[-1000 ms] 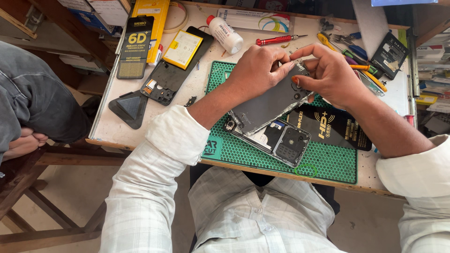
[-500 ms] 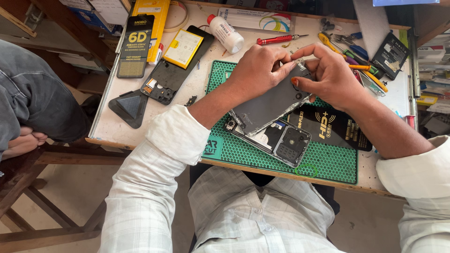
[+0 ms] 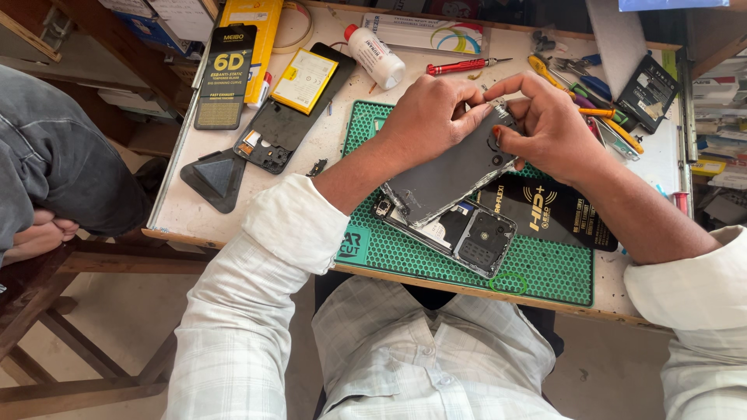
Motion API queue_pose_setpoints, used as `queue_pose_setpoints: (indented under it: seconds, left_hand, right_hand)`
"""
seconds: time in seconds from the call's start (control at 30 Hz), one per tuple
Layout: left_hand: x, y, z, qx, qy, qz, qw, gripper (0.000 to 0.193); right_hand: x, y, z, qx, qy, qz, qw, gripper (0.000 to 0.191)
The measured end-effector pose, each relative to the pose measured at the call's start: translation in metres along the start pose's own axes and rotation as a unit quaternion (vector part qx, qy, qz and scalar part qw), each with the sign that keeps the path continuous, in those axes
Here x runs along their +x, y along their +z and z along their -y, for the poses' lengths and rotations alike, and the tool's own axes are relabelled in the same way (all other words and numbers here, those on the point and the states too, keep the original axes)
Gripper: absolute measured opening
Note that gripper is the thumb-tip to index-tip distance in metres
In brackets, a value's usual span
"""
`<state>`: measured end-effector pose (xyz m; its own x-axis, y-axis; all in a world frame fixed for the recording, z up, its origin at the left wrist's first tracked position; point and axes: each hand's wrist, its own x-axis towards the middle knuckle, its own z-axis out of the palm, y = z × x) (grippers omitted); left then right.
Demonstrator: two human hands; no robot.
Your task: The person applies adhesive to the edges of a smartphone back cover, then attaches the cover to the phone body. They secure the assembly with rubber bands and inspect the fit.
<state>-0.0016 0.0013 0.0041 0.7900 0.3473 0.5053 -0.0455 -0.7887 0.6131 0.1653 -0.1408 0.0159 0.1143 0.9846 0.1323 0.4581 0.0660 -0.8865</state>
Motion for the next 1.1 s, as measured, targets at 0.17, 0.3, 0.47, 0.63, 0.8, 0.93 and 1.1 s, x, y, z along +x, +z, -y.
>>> queue_pose_setpoints:
  seconds: [0.17, 0.3, 0.47, 0.63, 0.8, 0.93, 1.1]
  left_hand:
    - [0.0003, 0.0000, -0.0001, 0.007, 0.006, -0.001, 1.000, 0.016]
    - [-0.0001, 0.0000, 0.0001, 0.000, 0.007, -0.003, 1.000, 0.016]
    - [-0.0002, -0.0004, 0.0009, 0.000, 0.004, -0.002, 1.000, 0.016]
    - [-0.0002, -0.0005, 0.0012, 0.002, 0.007, -0.001, 1.000, 0.016]
    - [-0.0002, -0.0007, 0.0011, -0.001, 0.008, -0.002, 1.000, 0.017]
    - [-0.0002, -0.0008, 0.0010, -0.008, -0.002, -0.001, 1.000, 0.017]
    - [0.0001, -0.0005, 0.0012, -0.003, 0.001, -0.003, 1.000, 0.017]
  right_hand:
    - [-0.0008, -0.0002, -0.0009, -0.010, -0.005, -0.003, 1.000, 0.044]
    - [-0.0008, -0.0007, -0.0026, 0.010, 0.002, 0.001, 1.000, 0.045]
    - [0.0016, -0.0015, -0.0028, 0.023, 0.013, 0.012, 1.000, 0.044]
    - [0.0015, -0.0017, -0.0013, 0.024, 0.028, 0.014, 0.999, 0.045]
    - [0.0015, -0.0014, 0.0000, 0.032, 0.023, 0.013, 0.999, 0.045]
    - [0.0024, -0.0009, -0.0013, 0.040, 0.030, 0.012, 0.999, 0.045]
    - [0.0012, -0.0001, -0.0050, 0.039, 0.021, 0.003, 0.999, 0.046]
